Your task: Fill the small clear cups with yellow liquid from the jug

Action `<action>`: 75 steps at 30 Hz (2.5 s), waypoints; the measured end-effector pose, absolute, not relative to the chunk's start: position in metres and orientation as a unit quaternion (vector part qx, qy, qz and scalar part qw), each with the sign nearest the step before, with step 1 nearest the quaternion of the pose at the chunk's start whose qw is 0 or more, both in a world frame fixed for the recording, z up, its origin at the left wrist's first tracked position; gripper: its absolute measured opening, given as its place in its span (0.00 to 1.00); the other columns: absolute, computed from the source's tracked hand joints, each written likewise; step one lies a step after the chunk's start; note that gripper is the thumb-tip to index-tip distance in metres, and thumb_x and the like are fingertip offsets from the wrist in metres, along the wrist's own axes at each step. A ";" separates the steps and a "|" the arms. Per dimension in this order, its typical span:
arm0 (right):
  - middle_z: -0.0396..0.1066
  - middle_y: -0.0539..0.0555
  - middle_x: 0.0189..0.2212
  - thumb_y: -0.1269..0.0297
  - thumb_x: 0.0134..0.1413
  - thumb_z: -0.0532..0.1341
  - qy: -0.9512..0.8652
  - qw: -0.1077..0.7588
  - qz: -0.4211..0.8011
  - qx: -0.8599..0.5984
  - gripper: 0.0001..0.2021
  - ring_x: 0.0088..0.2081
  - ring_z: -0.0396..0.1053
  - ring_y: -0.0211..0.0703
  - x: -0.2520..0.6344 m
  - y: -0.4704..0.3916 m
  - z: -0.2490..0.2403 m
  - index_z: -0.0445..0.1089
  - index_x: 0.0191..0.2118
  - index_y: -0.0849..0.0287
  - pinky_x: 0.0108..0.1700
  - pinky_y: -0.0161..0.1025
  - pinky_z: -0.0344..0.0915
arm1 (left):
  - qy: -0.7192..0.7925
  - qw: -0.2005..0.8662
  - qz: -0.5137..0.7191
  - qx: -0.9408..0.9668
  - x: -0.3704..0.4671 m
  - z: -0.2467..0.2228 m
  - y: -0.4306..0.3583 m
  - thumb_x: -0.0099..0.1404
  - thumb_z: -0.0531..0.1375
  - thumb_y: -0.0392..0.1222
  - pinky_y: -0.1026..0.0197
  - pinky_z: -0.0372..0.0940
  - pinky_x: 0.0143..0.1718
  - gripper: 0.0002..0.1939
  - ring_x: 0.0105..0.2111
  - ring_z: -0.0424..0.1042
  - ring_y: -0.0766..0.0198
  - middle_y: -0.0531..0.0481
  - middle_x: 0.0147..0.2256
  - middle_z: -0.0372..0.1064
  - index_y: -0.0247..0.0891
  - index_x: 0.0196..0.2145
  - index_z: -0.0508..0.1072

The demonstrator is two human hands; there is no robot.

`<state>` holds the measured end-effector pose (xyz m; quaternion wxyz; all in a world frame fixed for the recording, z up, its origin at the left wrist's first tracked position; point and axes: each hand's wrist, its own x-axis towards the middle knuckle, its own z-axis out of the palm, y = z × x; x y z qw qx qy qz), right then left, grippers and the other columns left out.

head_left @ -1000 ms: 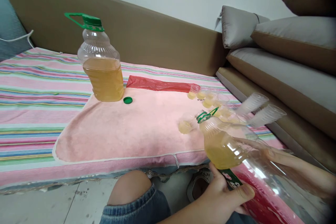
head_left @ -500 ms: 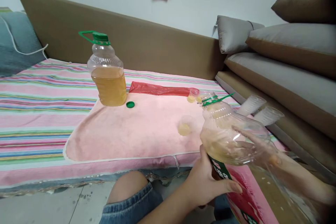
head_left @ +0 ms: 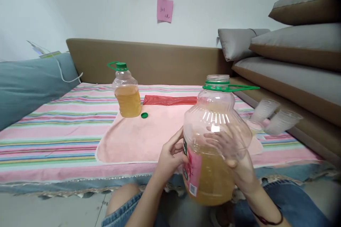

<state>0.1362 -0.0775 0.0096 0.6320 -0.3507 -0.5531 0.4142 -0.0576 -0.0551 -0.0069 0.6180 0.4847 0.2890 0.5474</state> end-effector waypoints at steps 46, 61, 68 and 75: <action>0.79 0.55 0.37 0.62 0.51 0.64 -0.700 0.517 0.311 -0.382 0.10 0.40 0.76 0.49 0.030 0.045 0.006 0.75 0.40 0.55 0.47 0.47 0.70 | 0.581 0.261 0.649 0.416 -0.118 -0.011 -0.064 0.67 0.53 0.54 0.53 0.62 0.56 0.18 0.53 0.69 0.55 0.44 0.48 0.73 0.39 0.42 0.74; 0.77 0.59 0.43 0.53 0.42 0.67 -0.451 0.521 0.553 -0.468 0.18 0.42 0.76 0.50 0.185 0.022 -0.036 0.74 0.39 0.57 0.48 0.50 0.70 | 0.536 0.366 0.514 0.560 0.002 -0.058 0.013 0.46 0.70 0.44 0.46 0.63 0.53 0.37 0.53 0.69 0.50 0.36 0.53 0.67 0.38 0.52 0.60; 0.78 0.56 0.38 0.55 0.39 0.70 -0.377 0.496 0.641 -0.449 0.17 0.43 0.77 0.49 0.178 0.014 -0.036 0.73 0.36 0.57 0.49 0.47 0.69 | 0.547 0.357 0.521 0.550 0.020 -0.069 0.028 0.46 0.69 0.40 0.50 0.67 0.47 0.42 0.46 0.73 0.55 0.42 0.48 0.69 0.41 0.56 0.54; 0.77 0.56 0.43 0.51 0.38 0.70 -0.354 0.520 0.624 -0.463 0.20 0.44 0.75 0.48 0.195 0.020 -0.021 0.73 0.38 0.55 0.47 0.43 0.68 | 0.532 0.346 0.530 0.563 0.034 -0.052 0.057 0.49 0.67 0.39 0.55 0.67 0.45 0.37 0.43 0.74 0.60 0.44 0.47 0.69 0.42 0.54 0.56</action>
